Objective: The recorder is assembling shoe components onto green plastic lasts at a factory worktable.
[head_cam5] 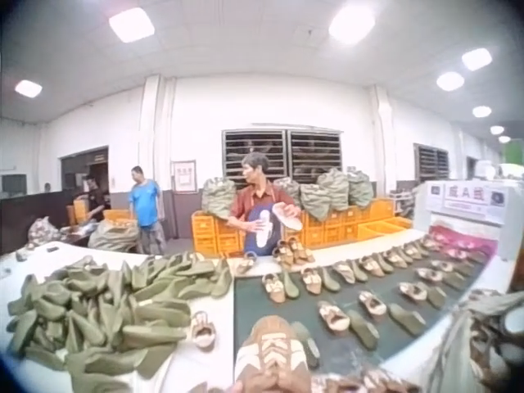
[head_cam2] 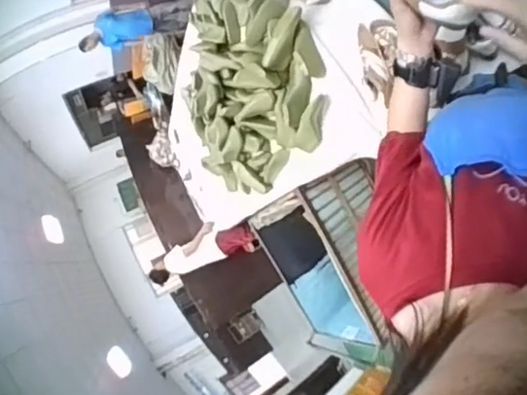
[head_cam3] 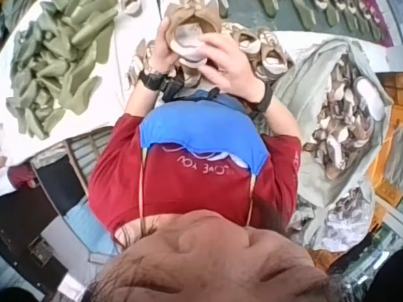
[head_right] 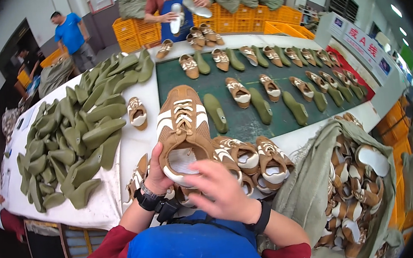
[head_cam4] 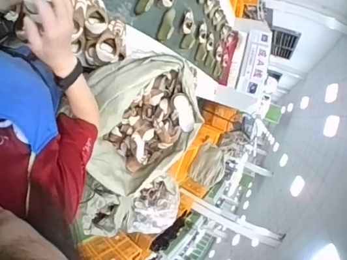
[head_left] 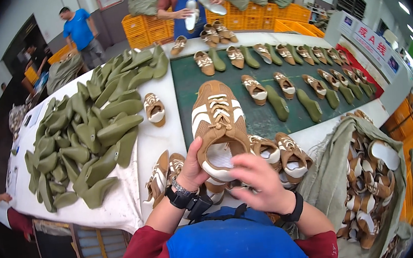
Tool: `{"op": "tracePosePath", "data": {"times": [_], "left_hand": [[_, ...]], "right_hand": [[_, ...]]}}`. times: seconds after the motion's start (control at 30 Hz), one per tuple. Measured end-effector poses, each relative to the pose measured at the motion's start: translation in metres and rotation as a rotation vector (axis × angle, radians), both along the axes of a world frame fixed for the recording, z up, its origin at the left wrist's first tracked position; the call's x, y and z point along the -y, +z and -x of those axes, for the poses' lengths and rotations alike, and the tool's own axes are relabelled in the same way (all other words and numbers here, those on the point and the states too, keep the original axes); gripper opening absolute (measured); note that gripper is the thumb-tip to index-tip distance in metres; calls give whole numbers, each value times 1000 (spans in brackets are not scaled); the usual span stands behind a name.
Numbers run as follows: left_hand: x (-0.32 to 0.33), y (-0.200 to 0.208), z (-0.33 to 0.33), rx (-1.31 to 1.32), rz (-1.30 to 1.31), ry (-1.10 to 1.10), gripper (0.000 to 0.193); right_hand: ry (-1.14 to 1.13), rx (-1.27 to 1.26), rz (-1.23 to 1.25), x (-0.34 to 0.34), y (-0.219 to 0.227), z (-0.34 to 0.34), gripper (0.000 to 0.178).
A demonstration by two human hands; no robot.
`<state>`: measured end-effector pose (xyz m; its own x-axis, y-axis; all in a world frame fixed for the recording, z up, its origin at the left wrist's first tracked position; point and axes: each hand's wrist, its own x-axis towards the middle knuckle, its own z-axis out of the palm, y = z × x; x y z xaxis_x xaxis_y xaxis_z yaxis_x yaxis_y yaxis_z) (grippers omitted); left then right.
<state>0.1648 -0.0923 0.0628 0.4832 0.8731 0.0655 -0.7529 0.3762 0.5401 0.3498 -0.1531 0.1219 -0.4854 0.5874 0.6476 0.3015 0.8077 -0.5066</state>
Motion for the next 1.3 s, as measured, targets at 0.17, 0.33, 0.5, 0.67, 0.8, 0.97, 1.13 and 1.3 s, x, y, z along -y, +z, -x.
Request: {"op": "tracePosePath", "data": {"times": [0.17, 0.33, 0.5, 0.67, 0.8, 0.97, 1.13, 1.3], "left_hand": [[5, 1, 20, -35, -15, 86, 61], [0, 11, 23, -555, -155, 320, 74], [4, -13, 49, -1473, -829, 384, 72], [-66, -42, 109, -1315, -518, 430, 33], [-165, -71, 195, -1400, -435, 550, 35], [-244, -144, 284, -1732, -191, 440, 49], [-235, -143, 270, -1887, -299, 730, 59], [-157, -78, 204, -1720, -568, 476, 46]], "right_hand": [[-306, -225, 453, -46, -7, 5, 53], [-242, -363, 669, -72, -62, 19, 48], [-390, -148, 478, -73, -62, 36, 40], [-327, -181, 541, -69, -58, 34, 45], [-339, -4, 469, -60, -50, 7, 37], [-425, 177, 599, -52, -75, -8, 33], [-524, 671, 460, -51, -109, -16, 39], [-485, 950, 399, -36, -152, -27, 23]]}}
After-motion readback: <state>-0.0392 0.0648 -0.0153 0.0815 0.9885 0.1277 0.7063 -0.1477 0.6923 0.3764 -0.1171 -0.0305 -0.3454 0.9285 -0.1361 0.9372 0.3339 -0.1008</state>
